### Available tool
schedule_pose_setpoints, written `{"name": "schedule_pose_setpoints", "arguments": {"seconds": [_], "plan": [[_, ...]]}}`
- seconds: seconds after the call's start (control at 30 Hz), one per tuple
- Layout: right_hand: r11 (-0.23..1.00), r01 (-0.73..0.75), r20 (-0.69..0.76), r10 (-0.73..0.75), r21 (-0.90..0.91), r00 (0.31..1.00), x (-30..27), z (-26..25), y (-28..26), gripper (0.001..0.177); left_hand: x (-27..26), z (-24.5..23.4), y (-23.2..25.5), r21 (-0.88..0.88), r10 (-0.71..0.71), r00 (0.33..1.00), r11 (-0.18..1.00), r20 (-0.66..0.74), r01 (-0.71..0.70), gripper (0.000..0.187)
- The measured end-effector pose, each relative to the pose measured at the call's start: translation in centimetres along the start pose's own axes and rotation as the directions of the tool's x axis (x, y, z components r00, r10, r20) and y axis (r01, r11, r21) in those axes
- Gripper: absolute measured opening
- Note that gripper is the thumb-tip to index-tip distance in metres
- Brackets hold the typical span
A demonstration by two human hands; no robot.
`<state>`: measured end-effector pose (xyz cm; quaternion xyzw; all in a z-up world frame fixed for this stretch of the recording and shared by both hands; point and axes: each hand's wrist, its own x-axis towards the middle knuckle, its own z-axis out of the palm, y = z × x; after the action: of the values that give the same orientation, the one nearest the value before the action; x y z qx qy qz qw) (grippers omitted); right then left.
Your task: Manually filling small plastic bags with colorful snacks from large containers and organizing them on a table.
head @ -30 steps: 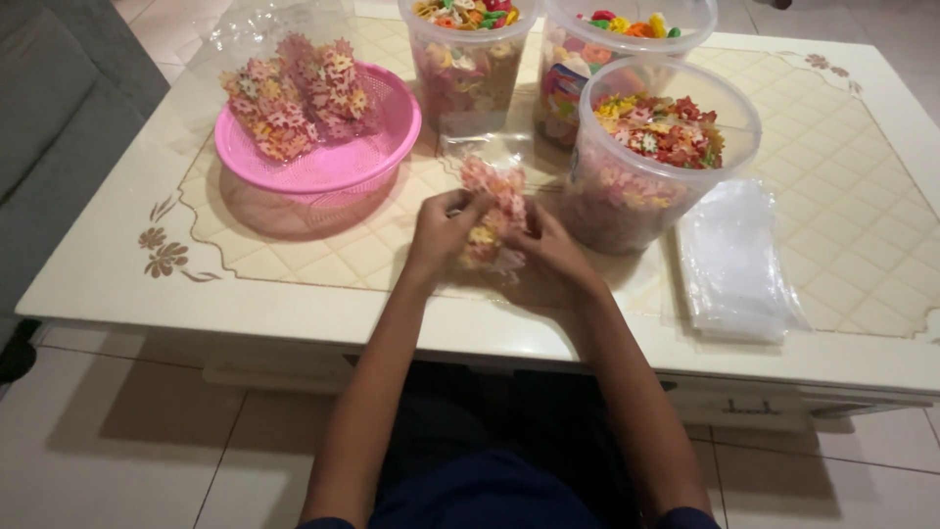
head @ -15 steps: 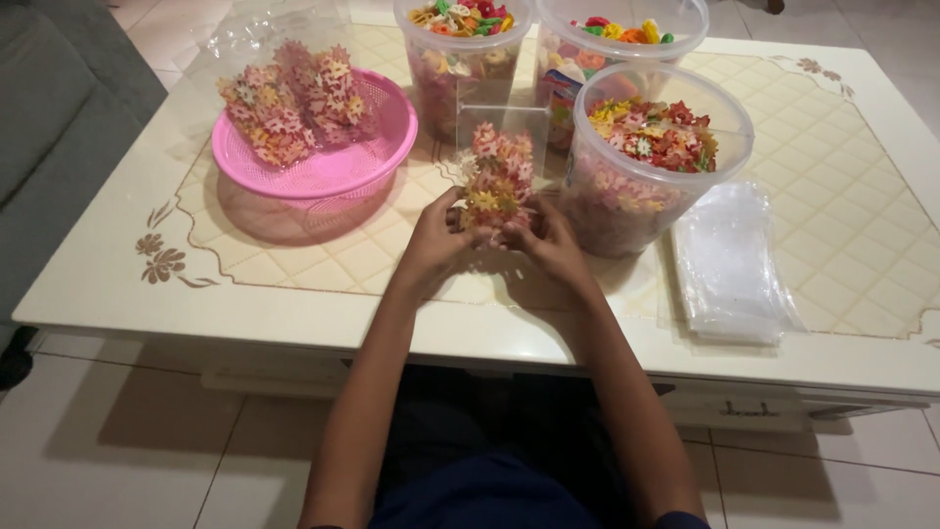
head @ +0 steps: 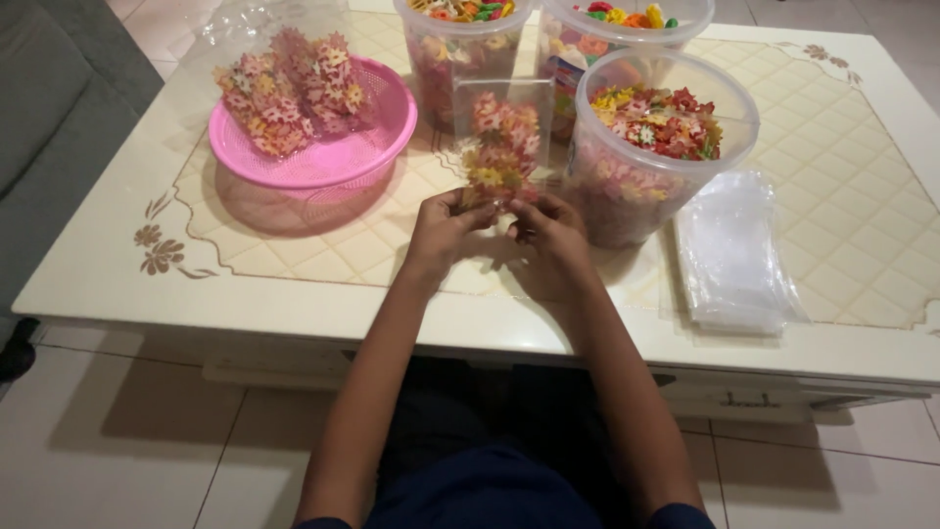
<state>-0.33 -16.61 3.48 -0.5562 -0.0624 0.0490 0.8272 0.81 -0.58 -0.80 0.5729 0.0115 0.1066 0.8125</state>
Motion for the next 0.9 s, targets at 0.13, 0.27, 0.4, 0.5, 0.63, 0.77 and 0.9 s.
{"name": "schedule_pose_setpoints", "arguments": {"seconds": [0.13, 0.27, 0.4, 0.5, 0.63, 0.77, 0.9], "plan": [[1.0, 0.019, 0.032, -0.019, 0.015, 0.999, 2.0, -1.6, 1.9, 0.018, -0.6, 0.4, 1.2, -0.073, -0.049, 0.998, 0.996, 0.04, 0.052, 0.028], [0.99, 0.119, 0.076, -0.113, -0.079, 0.991, 2.8, -2.3, 2.6, 0.019, -1.4, 0.8, 2.5, 0.104, 0.004, 1.0, 0.995, -0.027, -0.001, 0.018], [0.966, 0.19, 0.084, -0.177, -0.178, 0.981, 3.0, -2.6, 3.0, 0.018, -1.4, 1.2, 1.9, 0.151, 0.043, 0.998, 0.988, -0.049, -0.035, 0.022], [0.949, 0.186, 0.075, -0.173, -0.254, 0.982, 2.6, -2.1, 1.6, 0.018, -2.5, 1.8, 3.6, 0.351, 0.062, 0.996, 0.936, -0.068, -0.034, 0.02], [0.834, 0.333, 0.152, -0.297, -0.44, 0.943, 2.4, -2.1, 1.3, 0.023, -1.0, 0.4, 1.6, 0.263, 0.135, 0.991, 0.956, -0.008, -0.129, 0.014], [0.911, 0.285, 0.21, -0.229, -0.297, 0.95, 4.5, -4.9, 4.0, 0.036, -1.6, 0.7, 1.8, 0.202, 0.138, 0.99, 0.969, 0.04, -0.144, 0.005], [0.943, 0.273, 0.13, -0.252, -0.191, 0.959, 4.0, -3.8, 3.4, 0.038, -2.6, 0.9, 2.0, 0.22, 0.094, 0.991, 0.969, 0.09, -0.112, 0.011]]}}
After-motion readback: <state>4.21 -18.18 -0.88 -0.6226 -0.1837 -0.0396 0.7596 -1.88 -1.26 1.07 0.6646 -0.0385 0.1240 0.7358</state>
